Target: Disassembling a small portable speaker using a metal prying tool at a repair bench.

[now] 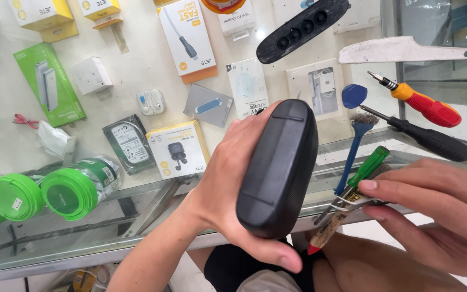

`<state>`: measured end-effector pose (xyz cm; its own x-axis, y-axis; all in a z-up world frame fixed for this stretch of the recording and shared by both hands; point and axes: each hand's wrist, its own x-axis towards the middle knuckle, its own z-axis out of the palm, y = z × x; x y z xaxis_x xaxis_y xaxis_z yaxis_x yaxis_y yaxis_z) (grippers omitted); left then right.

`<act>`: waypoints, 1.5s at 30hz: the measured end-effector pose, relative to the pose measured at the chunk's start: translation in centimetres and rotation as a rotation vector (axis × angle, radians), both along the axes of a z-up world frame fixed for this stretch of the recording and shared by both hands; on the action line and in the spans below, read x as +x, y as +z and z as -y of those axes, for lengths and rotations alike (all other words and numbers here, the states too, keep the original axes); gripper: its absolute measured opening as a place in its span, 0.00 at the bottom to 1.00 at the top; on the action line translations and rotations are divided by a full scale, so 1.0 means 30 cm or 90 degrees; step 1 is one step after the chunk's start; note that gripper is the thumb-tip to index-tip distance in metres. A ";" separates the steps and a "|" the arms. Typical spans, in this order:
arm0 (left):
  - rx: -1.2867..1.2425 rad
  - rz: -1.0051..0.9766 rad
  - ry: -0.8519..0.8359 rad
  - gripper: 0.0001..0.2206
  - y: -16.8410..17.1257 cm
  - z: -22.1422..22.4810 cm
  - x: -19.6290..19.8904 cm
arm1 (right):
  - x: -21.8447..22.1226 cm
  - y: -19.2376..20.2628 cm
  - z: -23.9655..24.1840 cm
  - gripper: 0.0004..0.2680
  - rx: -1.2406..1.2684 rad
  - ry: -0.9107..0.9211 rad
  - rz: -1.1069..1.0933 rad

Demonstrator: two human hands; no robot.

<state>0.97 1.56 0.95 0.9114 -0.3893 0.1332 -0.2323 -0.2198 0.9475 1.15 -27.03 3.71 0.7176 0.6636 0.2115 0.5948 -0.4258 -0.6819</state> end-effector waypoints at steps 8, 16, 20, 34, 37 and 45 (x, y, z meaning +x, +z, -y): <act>-0.555 -0.348 -0.115 0.65 -0.034 -0.012 -0.021 | -0.037 -0.042 0.003 0.13 0.000 -0.057 0.004; -0.865 -0.619 -0.102 0.62 -0.022 0.006 -0.055 | -0.052 -0.083 -0.003 0.12 0.036 -0.065 0.033; -0.838 -0.683 -0.003 0.59 -0.072 0.005 -0.073 | -0.060 -0.079 -0.006 0.11 0.006 -0.069 0.039; -0.891 -0.628 0.003 0.54 -0.145 -0.013 -0.085 | -0.049 -0.116 -0.001 0.08 0.061 -0.023 0.084; -0.931 -0.599 -0.012 0.53 -0.144 -0.014 -0.081 | -0.042 -0.108 0.005 0.09 0.055 -0.023 0.090; -0.920 -0.618 -0.025 0.53 -0.131 -0.022 -0.081 | -0.044 -0.084 0.021 0.10 0.015 -0.036 0.082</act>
<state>-1.46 2.21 -2.99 0.8579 -0.4818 -0.1787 0.5073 0.8494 0.1455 -0.16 -27.66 1.18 0.7193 0.6167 0.3197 0.6539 -0.4459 -0.6112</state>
